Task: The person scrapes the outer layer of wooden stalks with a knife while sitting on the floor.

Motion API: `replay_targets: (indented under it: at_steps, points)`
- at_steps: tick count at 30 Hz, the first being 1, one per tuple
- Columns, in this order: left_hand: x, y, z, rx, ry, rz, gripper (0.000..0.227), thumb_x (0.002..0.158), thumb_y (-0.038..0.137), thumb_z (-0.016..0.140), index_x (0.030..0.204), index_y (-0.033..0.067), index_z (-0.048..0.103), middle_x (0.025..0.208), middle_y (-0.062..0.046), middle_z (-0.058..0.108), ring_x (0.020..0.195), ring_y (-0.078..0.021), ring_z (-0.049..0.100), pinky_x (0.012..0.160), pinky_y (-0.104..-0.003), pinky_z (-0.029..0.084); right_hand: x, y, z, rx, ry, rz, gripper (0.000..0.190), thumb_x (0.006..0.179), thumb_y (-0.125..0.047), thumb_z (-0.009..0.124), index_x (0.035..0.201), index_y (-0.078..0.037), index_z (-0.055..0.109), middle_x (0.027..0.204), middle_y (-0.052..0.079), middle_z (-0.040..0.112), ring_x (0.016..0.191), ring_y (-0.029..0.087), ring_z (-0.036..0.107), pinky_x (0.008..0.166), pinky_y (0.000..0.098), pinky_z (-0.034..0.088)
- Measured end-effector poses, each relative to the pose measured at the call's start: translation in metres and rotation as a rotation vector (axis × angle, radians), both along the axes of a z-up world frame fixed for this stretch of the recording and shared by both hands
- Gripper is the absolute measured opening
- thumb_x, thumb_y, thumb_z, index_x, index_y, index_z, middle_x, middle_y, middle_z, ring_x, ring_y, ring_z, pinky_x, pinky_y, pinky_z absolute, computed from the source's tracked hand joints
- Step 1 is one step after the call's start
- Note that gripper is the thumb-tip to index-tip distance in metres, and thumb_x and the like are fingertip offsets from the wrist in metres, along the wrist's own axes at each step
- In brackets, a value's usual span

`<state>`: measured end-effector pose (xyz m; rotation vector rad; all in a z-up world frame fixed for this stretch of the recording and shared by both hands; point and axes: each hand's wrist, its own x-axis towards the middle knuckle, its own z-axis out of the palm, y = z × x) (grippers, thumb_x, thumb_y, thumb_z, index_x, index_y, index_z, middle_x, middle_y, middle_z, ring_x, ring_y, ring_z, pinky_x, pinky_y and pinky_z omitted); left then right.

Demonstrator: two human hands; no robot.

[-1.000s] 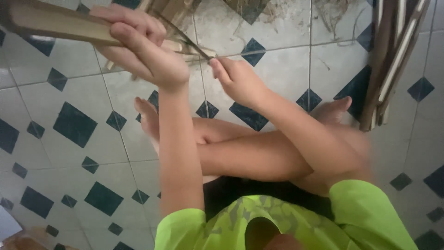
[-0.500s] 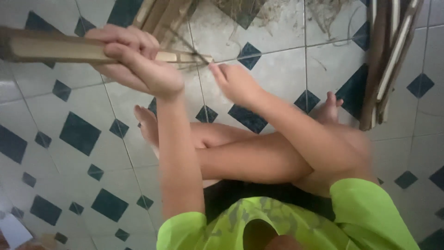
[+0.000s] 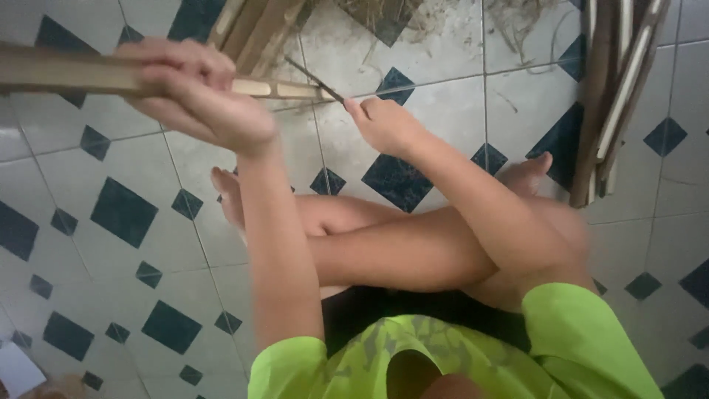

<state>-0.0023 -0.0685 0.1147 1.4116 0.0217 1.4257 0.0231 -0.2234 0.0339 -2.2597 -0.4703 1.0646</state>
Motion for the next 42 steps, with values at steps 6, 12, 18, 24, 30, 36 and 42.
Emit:
replay_targets:
  at_steps: [6,12,18,24,30,36,42]
  points:
    - [-0.006,0.003,0.006,-0.132,0.143,-0.091,0.042,0.088,0.056,0.022,0.083,0.0151,0.032,0.069,0.003,0.026,0.053,-0.0052,0.017,0.047,-0.018,0.018,-0.022,0.005,0.063,0.41,-0.156,0.008,0.028,0.09,-0.025,0.038,0.081,-0.003,0.053,0.059,0.012,0.058,0.051,0.029,0.053,0.05,0.037,0.041]
    - [0.0,-0.005,0.002,-0.011,0.057,-0.07,0.018,0.098,0.03,0.027,0.096,0.0158,0.037,0.075,-0.002,0.035,0.056,-0.0119,0.032,0.052,-0.022,0.028,-0.022,0.009,0.003,0.221,-0.125,-0.084,0.046,0.091,-0.036,0.032,0.079,0.002,0.054,0.073,0.021,0.061,0.065,0.038,0.056,0.061,0.0432,0.044]
    - [-0.002,-0.007,-0.02,-0.036,0.21,-0.015,0.02,0.102,0.025,0.033,0.12,0.0195,0.027,0.067,-0.007,0.046,0.052,-0.0169,0.045,0.058,-0.023,0.036,-0.021,0.008,0.039,0.451,-0.023,-0.142,0.036,0.092,-0.03,0.031,0.071,-0.004,0.045,0.06,0.004,0.049,0.053,0.017,0.043,0.052,0.0312,0.041]
    - [0.004,-0.006,-0.015,0.112,0.164,-0.146,0.015,0.101,0.022,0.031,0.111,0.0155,0.041,0.066,-0.006,0.042,0.05,-0.0138,0.03,0.048,-0.024,0.028,-0.013,0.005,0.046,0.475,-0.117,-0.1,0.043,0.091,-0.033,0.029,0.068,-0.003,0.049,0.06,0.007,0.054,0.052,0.021,0.048,0.053,0.0322,0.042]
    - [0.003,-0.01,0.002,0.109,0.197,-0.112,0.015,0.099,0.026,0.029,0.099,0.0138,0.037,0.071,-0.002,0.038,0.05,-0.0106,0.026,0.047,-0.023,0.024,-0.008,0.002,0.013,0.196,-0.075,-0.121,0.045,0.09,-0.034,0.034,0.073,0.001,0.055,0.074,0.015,0.063,0.066,0.034,0.057,0.062,0.0395,0.044]
    - [-0.006,0.008,-0.036,-0.132,0.077,-0.249,0.023,0.105,0.019,0.035,0.125,0.0218,0.047,0.076,-0.007,0.038,0.057,-0.0137,0.023,0.054,-0.026,0.022,-0.009,0.008,0.001,0.224,-0.106,-0.07,0.046,0.089,-0.034,0.031,0.089,0.002,0.06,0.077,0.021,0.061,0.066,0.038,0.055,0.065,0.041,0.043]
    - [-0.002,-0.004,-0.011,-0.012,0.124,-0.241,0.016,0.101,0.023,0.029,0.109,0.0174,0.042,0.079,-0.003,0.042,0.056,-0.0114,0.026,0.053,-0.023,0.026,-0.022,0.009,0.019,0.369,-0.105,-0.118,0.038,0.091,-0.03,0.033,0.075,0.0,0.05,0.059,0.011,0.053,0.051,0.026,0.045,0.053,0.0364,0.041]
